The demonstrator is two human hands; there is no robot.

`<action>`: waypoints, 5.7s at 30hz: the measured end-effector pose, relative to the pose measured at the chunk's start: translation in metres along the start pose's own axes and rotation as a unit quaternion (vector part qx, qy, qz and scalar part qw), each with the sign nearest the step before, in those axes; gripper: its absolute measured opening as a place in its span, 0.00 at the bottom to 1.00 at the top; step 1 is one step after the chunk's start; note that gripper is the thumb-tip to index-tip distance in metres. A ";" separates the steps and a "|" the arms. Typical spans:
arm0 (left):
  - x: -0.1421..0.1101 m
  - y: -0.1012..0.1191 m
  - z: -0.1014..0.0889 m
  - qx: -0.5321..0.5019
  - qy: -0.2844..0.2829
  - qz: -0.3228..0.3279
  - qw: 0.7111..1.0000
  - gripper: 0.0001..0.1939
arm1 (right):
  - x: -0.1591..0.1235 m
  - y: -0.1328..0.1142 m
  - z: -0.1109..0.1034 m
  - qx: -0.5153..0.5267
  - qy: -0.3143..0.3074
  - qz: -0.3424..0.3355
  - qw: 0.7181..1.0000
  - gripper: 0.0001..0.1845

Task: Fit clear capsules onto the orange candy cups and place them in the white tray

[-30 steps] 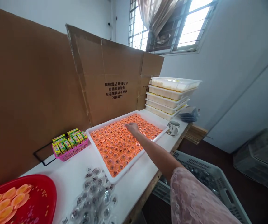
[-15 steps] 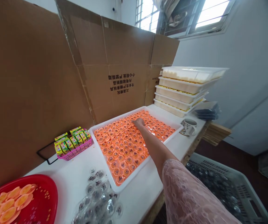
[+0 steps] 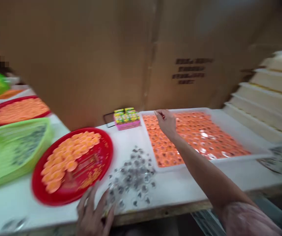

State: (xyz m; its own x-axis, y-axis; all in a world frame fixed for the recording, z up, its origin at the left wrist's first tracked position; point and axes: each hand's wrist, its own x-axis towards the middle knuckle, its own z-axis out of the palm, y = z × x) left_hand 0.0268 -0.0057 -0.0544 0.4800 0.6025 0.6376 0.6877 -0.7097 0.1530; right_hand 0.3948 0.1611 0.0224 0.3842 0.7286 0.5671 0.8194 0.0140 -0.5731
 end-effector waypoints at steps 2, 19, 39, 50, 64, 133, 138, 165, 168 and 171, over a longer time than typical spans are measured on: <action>-0.007 -0.004 0.000 0.027 -0.020 -0.020 0.999 0.22 | -0.027 -0.051 0.025 0.127 -0.064 -0.129 0.981 0.11; -0.016 -0.015 -0.002 -0.124 0.040 -0.102 0.986 0.14 | -0.100 -0.170 0.197 -0.034 -0.327 -0.237 0.914 0.11; -0.010 -0.033 -0.002 -0.293 0.106 -0.298 0.902 0.11 | -0.124 -0.172 0.148 0.039 -0.356 -0.296 0.886 0.13; 0.033 -0.068 -0.021 -0.746 0.135 -0.482 0.438 0.14 | -0.197 -0.199 0.092 0.215 -0.291 -0.178 0.915 0.13; 0.038 -0.072 -0.015 -0.614 0.059 -0.581 0.531 0.16 | -0.159 -0.128 0.052 -0.028 -0.320 -0.103 0.941 0.09; 0.034 -0.054 -0.020 -0.671 -0.025 -0.498 0.549 0.20 | -0.180 -0.183 0.031 0.233 -0.399 -0.108 0.880 0.26; 0.036 -0.051 -0.018 -0.669 -0.031 -0.474 0.571 0.19 | -0.196 -0.189 0.033 0.179 -0.331 -0.155 0.913 0.19; 0.041 -0.041 -0.023 -0.636 -0.013 -0.477 0.606 0.31 | -0.198 -0.176 0.026 0.297 -0.392 -0.042 0.870 0.21; 0.044 -0.042 -0.023 -0.620 -0.046 -0.471 0.626 0.35 | -0.187 -0.177 0.022 0.312 -0.406 0.005 0.859 0.18; 0.041 -0.041 -0.024 -0.591 -0.064 -0.473 0.650 0.39 | -0.189 -0.182 0.025 0.275 -0.405 0.005 0.872 0.11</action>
State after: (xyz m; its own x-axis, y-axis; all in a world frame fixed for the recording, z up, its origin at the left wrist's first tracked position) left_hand 0.0052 0.0397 -0.0162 0.2398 0.9453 -0.2210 -0.1543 0.2619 0.9527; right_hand 0.1627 0.0381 0.0048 -0.2191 0.9721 0.0838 0.4032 0.1684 -0.8995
